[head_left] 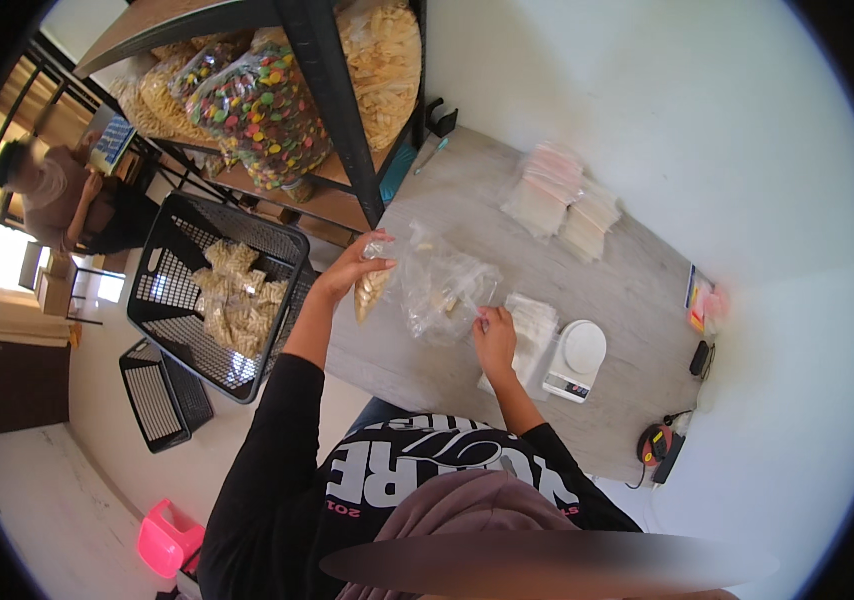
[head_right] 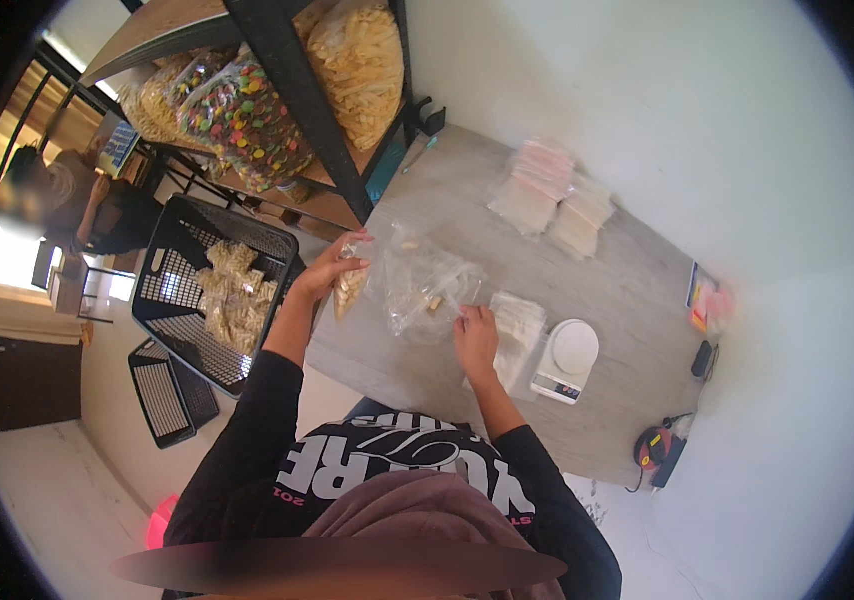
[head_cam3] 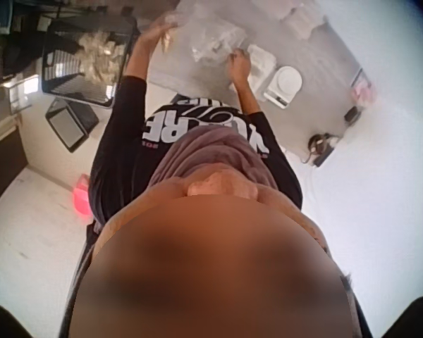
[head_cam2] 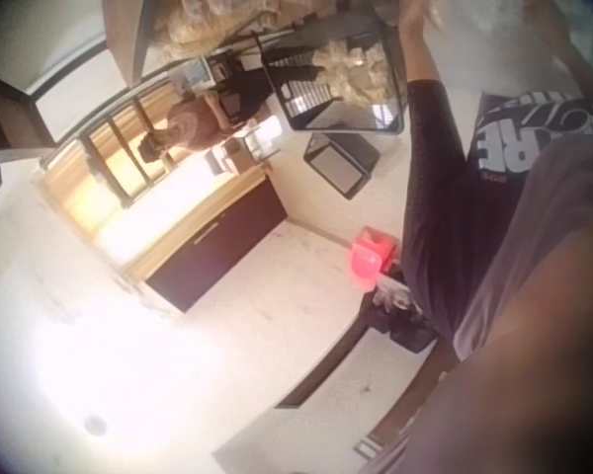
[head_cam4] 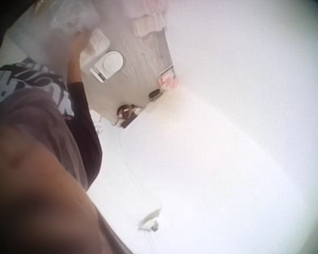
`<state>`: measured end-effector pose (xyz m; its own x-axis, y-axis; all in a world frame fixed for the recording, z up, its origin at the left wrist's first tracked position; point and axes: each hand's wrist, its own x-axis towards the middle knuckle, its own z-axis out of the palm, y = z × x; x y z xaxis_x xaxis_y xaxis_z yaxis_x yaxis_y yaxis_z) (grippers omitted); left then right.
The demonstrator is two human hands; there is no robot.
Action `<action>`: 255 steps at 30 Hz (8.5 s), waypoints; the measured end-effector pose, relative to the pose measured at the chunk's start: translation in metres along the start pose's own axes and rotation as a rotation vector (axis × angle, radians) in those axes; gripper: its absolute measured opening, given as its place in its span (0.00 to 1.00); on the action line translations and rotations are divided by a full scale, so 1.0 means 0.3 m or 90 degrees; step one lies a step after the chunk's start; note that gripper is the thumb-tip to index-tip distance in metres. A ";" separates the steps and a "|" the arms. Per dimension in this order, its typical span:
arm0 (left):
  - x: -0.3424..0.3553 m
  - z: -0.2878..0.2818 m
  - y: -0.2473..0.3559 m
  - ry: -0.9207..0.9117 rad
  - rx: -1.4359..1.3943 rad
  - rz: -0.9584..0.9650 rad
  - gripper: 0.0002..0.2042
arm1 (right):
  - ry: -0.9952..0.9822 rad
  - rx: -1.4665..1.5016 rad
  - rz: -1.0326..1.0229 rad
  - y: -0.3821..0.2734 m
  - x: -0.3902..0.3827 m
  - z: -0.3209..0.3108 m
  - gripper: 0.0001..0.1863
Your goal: The person scoops snack pieces from a container into plastic bags, weighs them on a digital scale, and places the filled bags into a basket. The person also handles a container lid and a stack of empty plastic bags during the process.
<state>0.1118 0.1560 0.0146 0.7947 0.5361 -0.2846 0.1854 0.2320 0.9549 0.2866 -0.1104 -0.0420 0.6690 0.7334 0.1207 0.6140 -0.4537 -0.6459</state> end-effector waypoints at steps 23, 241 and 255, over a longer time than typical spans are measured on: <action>-0.038 0.167 0.157 -0.203 -0.096 -0.042 0.24 | 0.028 0.140 0.082 0.046 -0.083 -0.054 0.09; -0.503 0.621 -0.032 0.025 0.020 0.216 0.06 | -0.146 0.237 -0.249 -0.238 -0.225 -0.481 0.04; -0.647 0.587 -0.132 0.126 0.007 0.157 0.07 | -0.233 0.290 -0.269 -0.278 -0.301 -0.345 0.05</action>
<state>0.0519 -0.1002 0.0470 0.6883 0.7234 -0.0541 0.0076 0.0675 0.9977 0.2183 -0.1912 0.0791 0.1804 0.9586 0.2203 0.5000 0.1036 -0.8598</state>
